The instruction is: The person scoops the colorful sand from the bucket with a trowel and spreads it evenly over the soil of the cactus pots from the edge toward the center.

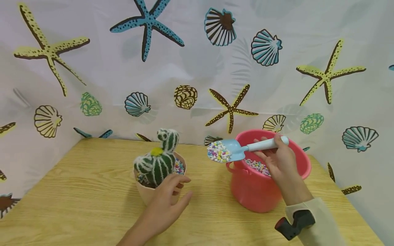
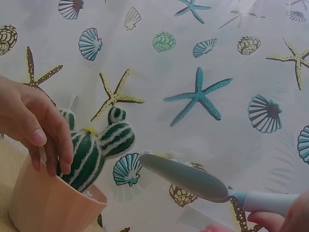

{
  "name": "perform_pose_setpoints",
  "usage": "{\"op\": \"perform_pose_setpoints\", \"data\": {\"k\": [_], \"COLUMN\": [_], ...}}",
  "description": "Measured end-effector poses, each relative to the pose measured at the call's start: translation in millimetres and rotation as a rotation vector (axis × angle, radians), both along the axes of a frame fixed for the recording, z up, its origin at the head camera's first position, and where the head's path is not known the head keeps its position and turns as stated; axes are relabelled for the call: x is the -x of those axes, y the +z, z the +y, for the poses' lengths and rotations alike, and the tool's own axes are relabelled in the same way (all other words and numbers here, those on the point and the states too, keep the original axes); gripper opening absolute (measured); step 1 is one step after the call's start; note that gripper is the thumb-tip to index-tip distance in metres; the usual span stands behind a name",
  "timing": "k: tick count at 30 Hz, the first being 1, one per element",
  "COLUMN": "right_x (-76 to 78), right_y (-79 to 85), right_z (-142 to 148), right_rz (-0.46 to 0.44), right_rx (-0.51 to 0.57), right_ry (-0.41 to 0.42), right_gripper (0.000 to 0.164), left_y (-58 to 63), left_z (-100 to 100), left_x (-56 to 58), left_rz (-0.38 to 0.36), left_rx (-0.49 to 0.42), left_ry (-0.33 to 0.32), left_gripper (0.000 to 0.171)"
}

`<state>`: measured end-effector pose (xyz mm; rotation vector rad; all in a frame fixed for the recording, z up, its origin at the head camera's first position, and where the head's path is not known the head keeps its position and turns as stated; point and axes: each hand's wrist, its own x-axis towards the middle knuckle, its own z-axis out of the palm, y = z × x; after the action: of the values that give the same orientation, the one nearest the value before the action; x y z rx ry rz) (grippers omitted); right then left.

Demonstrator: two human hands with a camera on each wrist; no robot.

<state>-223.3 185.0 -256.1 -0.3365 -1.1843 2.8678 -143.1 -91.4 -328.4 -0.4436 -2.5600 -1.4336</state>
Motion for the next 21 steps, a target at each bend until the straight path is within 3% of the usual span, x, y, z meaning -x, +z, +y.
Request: {"op": "perform_pose_setpoints", "data": {"k": [12, 21], "right_x": [-5.5, -9.7], "right_y": [4.0, 0.2], "right_z": [-21, -39], "right_rz": [0.026, 0.026], "right_rx": [-0.062, -0.131], "right_ry": [0.024, 0.037], "right_gripper": [0.046, 0.056], "left_y": [-4.0, -7.3], "left_z": [-36, -72], "left_x": [-8.0, -8.7], "left_rz": [-0.048, 0.032], "left_rx": [0.058, 0.165], "left_ry": [0.062, 0.159], "left_gripper": [0.024, 0.024]}}
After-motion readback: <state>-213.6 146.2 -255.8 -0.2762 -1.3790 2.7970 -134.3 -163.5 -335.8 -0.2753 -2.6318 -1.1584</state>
